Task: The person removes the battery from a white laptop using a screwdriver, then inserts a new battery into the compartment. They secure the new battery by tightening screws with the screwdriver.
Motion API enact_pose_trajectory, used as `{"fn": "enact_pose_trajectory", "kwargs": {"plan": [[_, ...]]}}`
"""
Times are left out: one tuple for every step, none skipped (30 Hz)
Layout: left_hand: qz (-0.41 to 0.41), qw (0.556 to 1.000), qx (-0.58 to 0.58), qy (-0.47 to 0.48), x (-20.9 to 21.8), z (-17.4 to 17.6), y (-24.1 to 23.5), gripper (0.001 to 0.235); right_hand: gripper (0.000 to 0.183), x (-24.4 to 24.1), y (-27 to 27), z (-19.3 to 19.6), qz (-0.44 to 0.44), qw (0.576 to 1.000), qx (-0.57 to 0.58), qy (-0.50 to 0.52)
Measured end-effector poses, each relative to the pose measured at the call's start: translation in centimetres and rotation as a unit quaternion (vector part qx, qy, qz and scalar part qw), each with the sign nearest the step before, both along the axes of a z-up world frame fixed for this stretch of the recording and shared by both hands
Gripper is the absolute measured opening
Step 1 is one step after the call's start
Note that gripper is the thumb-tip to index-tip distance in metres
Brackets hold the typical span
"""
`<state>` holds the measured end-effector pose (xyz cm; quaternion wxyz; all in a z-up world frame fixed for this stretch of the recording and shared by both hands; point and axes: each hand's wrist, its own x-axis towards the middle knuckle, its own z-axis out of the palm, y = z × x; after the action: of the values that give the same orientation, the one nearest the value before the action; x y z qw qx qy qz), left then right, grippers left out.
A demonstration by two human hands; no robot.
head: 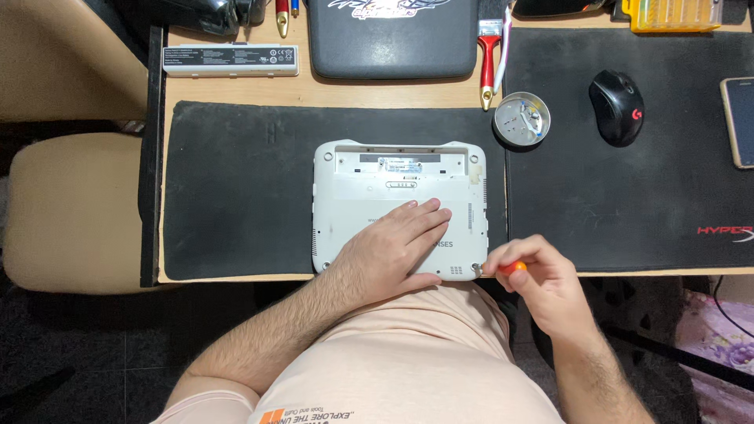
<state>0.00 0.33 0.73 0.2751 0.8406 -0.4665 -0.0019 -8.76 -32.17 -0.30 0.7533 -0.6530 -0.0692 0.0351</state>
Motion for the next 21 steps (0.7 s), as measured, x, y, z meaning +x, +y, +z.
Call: {"fn": "enact_pose_trajectory", "kwargs": {"plan": [[0.001,1.0,0.0,0.001,0.0,0.0,0.0,0.086,0.028,-0.1,0.0,0.3,0.001,1.0,0.0,0.001],[0.001,1.0,0.0,0.002,0.0,-0.1,0.0,0.086,0.032,-0.1,0.0,0.5,0.003,1.0,-0.011,0.005],[0.001,1.0,0.0,0.002,0.1,-0.1,0.0,0.086,0.038,-0.2,0.0,0.8,0.005,1.0,-0.021,0.009],[0.001,1.0,0.0,0.002,0.0,-0.1,0.0,0.086,0.038,-0.4,0.2,0.5,0.005,1.0,-0.022,0.009],[0.0,1.0,0.001,0.003,0.0,-0.1,0.0,0.086,0.041,-0.5,0.3,0.2,-0.002,1.0,-0.019,0.017],[-0.001,1.0,0.002,0.005,0.0,0.0,0.1,0.086,0.045,-0.6,0.5,0.0,-0.009,0.999,-0.017,0.025],[0.0,1.0,0.002,0.004,0.0,0.0,0.0,0.086,0.045,-0.5,0.7,0.4,-0.009,1.0,-0.018,0.025],[-0.001,1.0,0.002,0.004,0.0,0.1,0.0,0.086,0.037,-0.4,1.0,0.8,-0.012,1.0,-0.017,0.015],[-0.001,1.0,0.002,0.005,0.0,0.1,0.1,0.086,0.034,-0.4,1.3,1.1,-0.014,1.0,-0.016,0.005],[0.0,1.0,0.002,0.005,0.0,0.1,0.0,0.086,0.034,-0.3,1.1,0.9,-0.014,1.0,-0.017,0.005],[0.0,1.0,0.003,0.006,0.0,0.1,0.0,0.086,0.028,-0.1,0.9,0.7,-0.017,0.999,-0.029,0.002],[0.001,1.0,0.004,0.006,0.0,0.1,0.0,0.086,0.029,0.0,0.7,0.5,-0.021,0.999,-0.041,-0.002],[0.0,1.0,0.003,0.007,0.0,0.1,0.0,0.086,0.029,-0.1,0.8,0.5,-0.021,0.999,-0.041,-0.002],[0.0,1.0,0.003,0.006,0.0,0.1,0.0,0.086,0.037,-0.2,0.9,0.5,-0.025,1.0,-0.014,0.006],[0.0,1.0,0.004,0.006,0.0,0.1,0.0,0.086,0.045,-0.3,1.0,0.4,-0.03,0.999,0.013,0.014],[0.0,1.0,0.004,0.006,0.0,0.1,0.0,0.086,0.045,-0.4,0.7,-0.2,-0.03,0.999,0.013,0.014],[0.0,1.0,0.005,0.007,0.0,0.1,0.0,0.086,0.036,-0.5,0.4,-0.8,-0.018,1.0,0.021,0.012],[-0.001,1.0,0.006,0.008,0.0,0.1,0.0,0.086,0.039,-0.6,0.0,-1.5,-0.006,1.0,0.029,0.01],[0.0,1.0,0.006,0.008,0.0,0.1,0.0,0.086,0.039,-0.6,0.1,-1.2,-0.005,1.0,0.029,0.011],[0.0,1.0,0.007,0.007,0.0,0.1,0.0,0.086,0.033,-0.6,0.2,-0.9,-0.014,1.0,0.019,0.006],[0.0,1.0,0.008,0.005,0.0,0.0,-0.1,0.086,0.03,-0.6,0.3,-0.6,-0.023,1.0,0.01,0.0]]}}
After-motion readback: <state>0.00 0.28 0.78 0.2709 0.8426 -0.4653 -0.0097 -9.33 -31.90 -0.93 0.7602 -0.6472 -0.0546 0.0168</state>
